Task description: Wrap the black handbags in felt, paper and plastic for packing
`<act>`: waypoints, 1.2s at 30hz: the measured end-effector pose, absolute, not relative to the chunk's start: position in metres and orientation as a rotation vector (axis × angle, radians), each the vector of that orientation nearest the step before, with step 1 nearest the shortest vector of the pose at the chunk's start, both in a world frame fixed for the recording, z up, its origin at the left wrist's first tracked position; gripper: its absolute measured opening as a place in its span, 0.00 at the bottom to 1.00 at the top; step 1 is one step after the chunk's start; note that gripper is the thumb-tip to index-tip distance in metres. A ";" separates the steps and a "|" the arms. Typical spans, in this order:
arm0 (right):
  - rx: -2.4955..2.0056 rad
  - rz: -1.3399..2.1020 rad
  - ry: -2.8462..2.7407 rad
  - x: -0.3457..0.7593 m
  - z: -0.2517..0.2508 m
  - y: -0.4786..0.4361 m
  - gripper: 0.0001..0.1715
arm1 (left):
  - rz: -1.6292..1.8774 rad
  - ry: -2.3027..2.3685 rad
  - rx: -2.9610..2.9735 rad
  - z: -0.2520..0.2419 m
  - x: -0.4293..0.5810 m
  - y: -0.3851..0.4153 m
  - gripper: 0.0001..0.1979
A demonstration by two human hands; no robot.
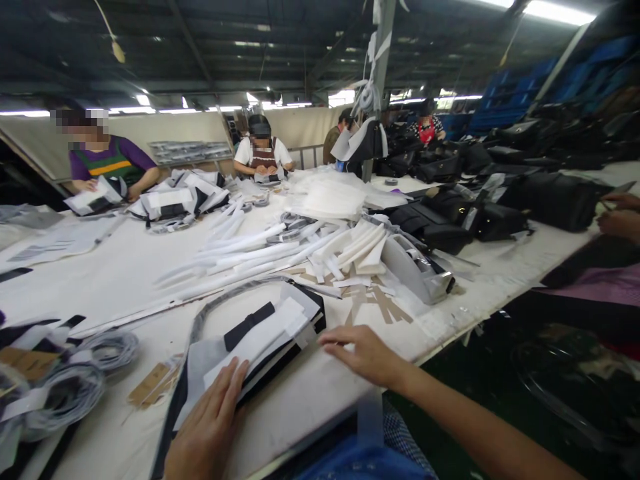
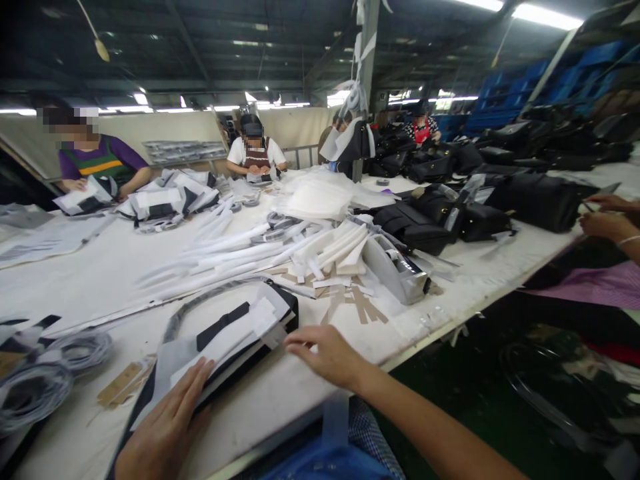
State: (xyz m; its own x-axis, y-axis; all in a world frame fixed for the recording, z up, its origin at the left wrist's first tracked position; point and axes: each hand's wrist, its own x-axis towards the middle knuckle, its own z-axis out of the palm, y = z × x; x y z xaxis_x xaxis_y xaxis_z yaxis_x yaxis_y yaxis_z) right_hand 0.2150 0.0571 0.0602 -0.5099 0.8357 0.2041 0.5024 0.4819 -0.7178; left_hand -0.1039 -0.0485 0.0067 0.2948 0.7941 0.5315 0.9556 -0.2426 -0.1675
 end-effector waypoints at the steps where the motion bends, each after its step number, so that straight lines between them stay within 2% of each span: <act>1: -1.204 0.661 -2.157 0.241 0.059 0.067 0.16 | -0.489 -1.604 -2.097 0.008 -0.104 -0.047 0.31; 8: -1.562 0.131 -2.035 0.385 0.026 0.114 0.22 | -0.570 -1.799 -1.997 0.017 -0.090 -0.032 0.31; 14: -1.323 0.094 -2.294 0.348 0.016 0.088 0.22 | -0.512 -1.774 -2.019 0.012 -0.082 -0.025 0.32; 18: -1.119 0.128 -2.498 0.292 -0.005 0.032 0.40 | -0.497 -1.799 -2.004 0.015 -0.080 -0.025 0.31; 20: -1.031 0.163 -2.571 0.277 -0.012 0.007 0.45 | -0.501 -1.824 -1.998 0.017 -0.079 -0.026 0.32; 23: -0.808 0.320 -2.681 0.271 -0.008 -0.014 0.41 | -0.520 -1.852 -1.984 0.018 -0.079 -0.028 0.32; 26: -0.745 0.431 -2.600 0.266 0.003 -0.013 0.24 | -0.539 -1.870 -1.979 0.016 -0.080 -0.028 0.32; 27: -0.804 0.426 -2.549 0.261 0.006 -0.009 0.21 | -0.544 -1.876 -1.982 0.016 -0.080 -0.028 0.32; 29: -0.976 0.391 -2.498 0.246 0.006 0.000 0.25 | -0.558 -1.891 -1.987 0.016 -0.080 -0.028 0.32; 32: -1.085 0.402 -2.621 0.216 -0.002 0.016 0.38 | -0.586 -1.910 -1.986 0.020 -0.081 -0.029 0.33; 36: -0.885 0.451 -2.768 0.172 -0.010 0.051 0.39 | -0.633 -1.999 -1.907 0.027 -0.081 -0.029 0.33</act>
State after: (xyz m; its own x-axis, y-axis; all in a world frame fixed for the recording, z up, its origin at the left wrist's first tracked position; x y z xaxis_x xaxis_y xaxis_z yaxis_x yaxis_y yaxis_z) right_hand 0.1723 0.0515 -0.0100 -0.8006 0.5914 0.0964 0.5302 0.7741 -0.3459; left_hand -0.0806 -0.0294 0.0270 -0.0691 0.8593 0.5067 0.9944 0.0184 0.1044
